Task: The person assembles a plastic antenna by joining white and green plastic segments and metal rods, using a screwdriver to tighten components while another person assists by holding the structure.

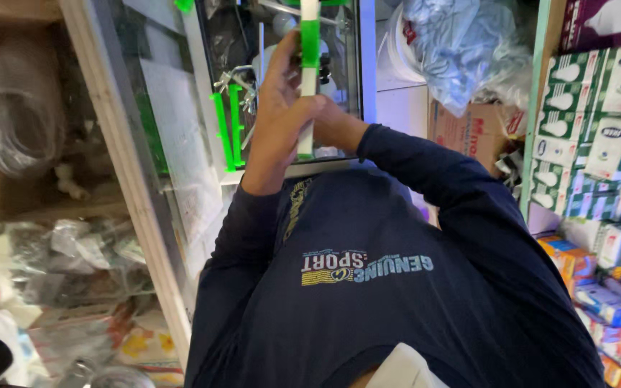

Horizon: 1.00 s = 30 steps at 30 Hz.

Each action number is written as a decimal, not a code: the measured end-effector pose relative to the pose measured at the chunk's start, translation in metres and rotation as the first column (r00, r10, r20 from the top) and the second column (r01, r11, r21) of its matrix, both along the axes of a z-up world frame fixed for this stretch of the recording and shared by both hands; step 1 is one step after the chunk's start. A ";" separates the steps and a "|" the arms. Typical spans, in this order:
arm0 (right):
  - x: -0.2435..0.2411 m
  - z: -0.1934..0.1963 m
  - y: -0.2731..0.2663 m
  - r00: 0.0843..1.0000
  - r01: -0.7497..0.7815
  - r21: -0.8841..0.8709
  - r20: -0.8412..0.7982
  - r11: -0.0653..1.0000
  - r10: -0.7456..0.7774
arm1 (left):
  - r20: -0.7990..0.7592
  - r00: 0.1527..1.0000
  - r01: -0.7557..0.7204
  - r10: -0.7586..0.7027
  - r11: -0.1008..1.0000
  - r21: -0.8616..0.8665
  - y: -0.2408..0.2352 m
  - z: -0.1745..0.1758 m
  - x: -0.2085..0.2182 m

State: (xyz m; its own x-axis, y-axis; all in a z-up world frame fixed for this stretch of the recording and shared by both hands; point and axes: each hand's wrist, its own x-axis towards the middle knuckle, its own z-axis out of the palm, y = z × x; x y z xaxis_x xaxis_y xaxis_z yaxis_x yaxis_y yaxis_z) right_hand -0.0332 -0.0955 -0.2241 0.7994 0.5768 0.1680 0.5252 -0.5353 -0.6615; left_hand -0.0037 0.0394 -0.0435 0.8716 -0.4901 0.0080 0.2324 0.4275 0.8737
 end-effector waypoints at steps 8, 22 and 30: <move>-0.013 0.016 -0.004 0.983 0.103 0.054 0.147 0.993 -0.110 | 0.023 1.000 0.008 -0.010 0.996 0.083 0.004 0.042 0.001; -0.053 0.110 -0.091 0.691 0.717 0.425 -0.333 0.552 -0.641 | -0.090 0.996 -0.026 0.024 0.999 -0.020 -0.001 0.070 0.018; -0.005 0.120 -0.088 0.884 0.392 0.370 -0.406 0.842 -0.233 | -0.090 0.996 -0.028 0.028 1.000 0.001 -0.018 0.091 0.023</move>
State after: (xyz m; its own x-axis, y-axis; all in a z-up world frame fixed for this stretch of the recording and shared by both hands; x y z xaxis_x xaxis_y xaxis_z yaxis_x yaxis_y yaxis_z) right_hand -0.0382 -0.1834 -0.1044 0.9754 0.2183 0.0293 0.0852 -0.2514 -0.9641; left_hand 0.0191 0.0215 0.0479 0.8824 -0.4651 -0.0711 0.2978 0.4351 0.8497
